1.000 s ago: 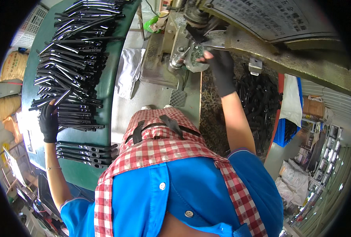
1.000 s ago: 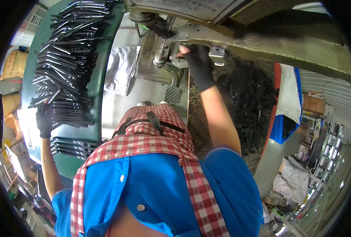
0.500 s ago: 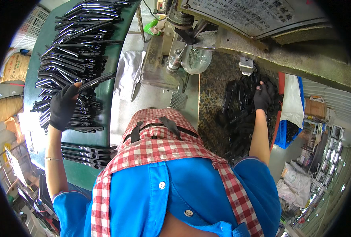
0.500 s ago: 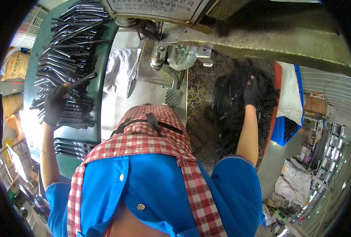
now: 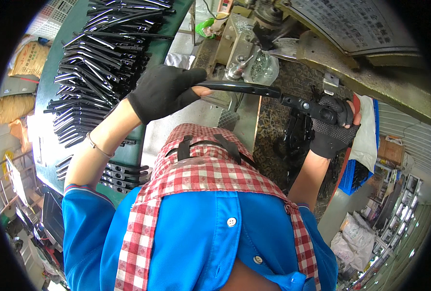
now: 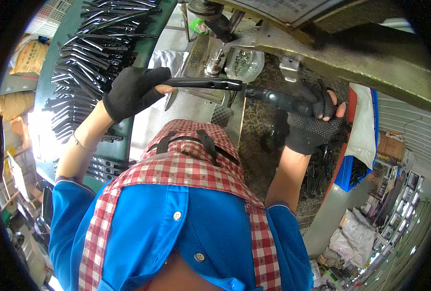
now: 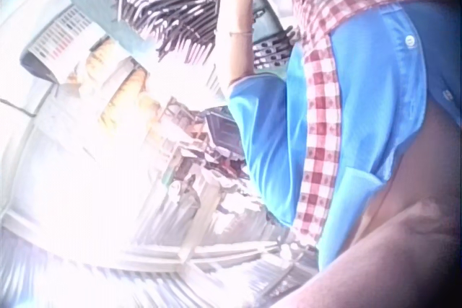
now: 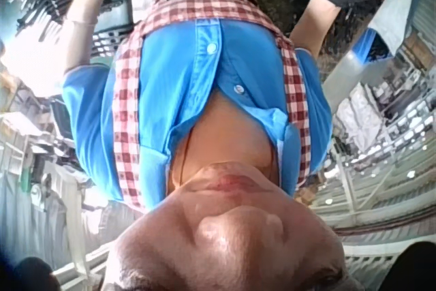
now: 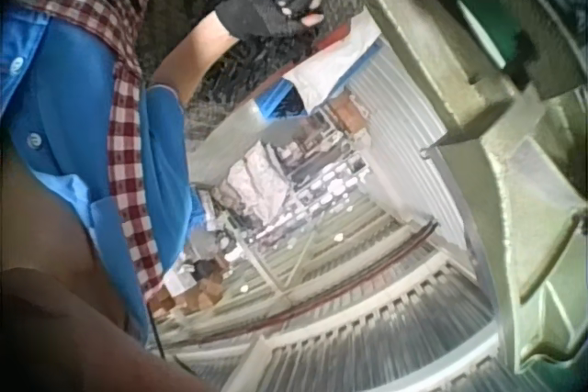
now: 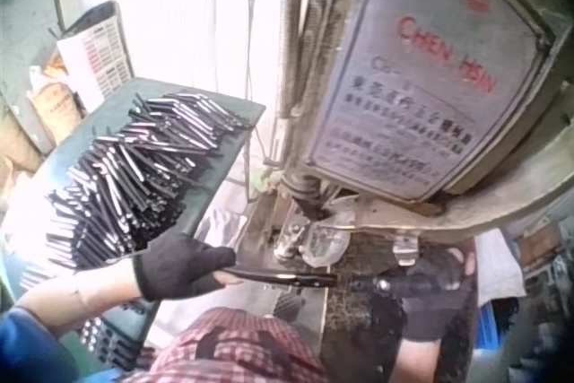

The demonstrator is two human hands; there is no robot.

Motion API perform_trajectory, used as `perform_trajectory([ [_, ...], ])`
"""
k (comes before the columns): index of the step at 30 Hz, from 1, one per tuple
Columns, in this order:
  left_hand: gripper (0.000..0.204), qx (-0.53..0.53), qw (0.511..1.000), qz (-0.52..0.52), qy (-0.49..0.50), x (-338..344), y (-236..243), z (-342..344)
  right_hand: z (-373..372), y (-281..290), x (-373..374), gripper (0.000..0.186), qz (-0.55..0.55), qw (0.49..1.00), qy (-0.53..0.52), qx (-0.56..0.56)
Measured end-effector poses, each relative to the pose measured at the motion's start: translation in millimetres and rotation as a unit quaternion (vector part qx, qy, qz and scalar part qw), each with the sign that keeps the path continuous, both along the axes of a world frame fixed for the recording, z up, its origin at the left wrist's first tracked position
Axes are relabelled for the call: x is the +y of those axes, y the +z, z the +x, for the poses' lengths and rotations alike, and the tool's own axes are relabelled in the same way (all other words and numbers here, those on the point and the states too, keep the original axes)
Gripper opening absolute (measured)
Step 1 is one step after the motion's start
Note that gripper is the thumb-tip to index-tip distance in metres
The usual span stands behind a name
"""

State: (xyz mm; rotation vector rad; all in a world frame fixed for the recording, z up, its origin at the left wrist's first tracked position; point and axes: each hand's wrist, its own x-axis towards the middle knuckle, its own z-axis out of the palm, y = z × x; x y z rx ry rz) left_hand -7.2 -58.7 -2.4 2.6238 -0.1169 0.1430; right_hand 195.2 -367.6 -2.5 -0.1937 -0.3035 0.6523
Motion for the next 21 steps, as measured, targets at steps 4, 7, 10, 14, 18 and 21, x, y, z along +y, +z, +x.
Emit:
perform_trajectory([
  [4,0.035,-0.008,1.000,-0.030,-0.006,2.4,-6.4,-5.8,-3.9,-8.7,8.1,0.023,0.038,0.998,-0.001,0.045],
  [7,0.035,0.032,0.999,-0.030,-0.021,3.4,-1.3,-11.8,-17.7,-9.7,24.9,0.022,0.007,0.999,-0.004,0.053],
  [10,0.034,0.063,0.997,-0.021,-0.028,6.2,-2.9,-16.5,-29.5,-8.9,40.4,0.024,-0.076,0.995,-0.042,0.052],
  [14,0.031,0.093,0.995,0.000,-0.021,5.8,-2.7,-13.7,-36.2,-11.4,58.5,0.027,-0.066,0.996,-0.056,0.026],
  [18,0.032,0.089,0.996,0.014,-0.002,2.7,-8.1,-16.4,-39.9,-18.3,60.0,0.027,-0.107,0.990,-0.086,0.034],
  [21,0.032,0.119,0.992,-0.037,-0.020,4.3,-17.5,-15.5,-36.7,-24.3,60.2,0.026,-0.112,0.991,-0.074,0.018],
])
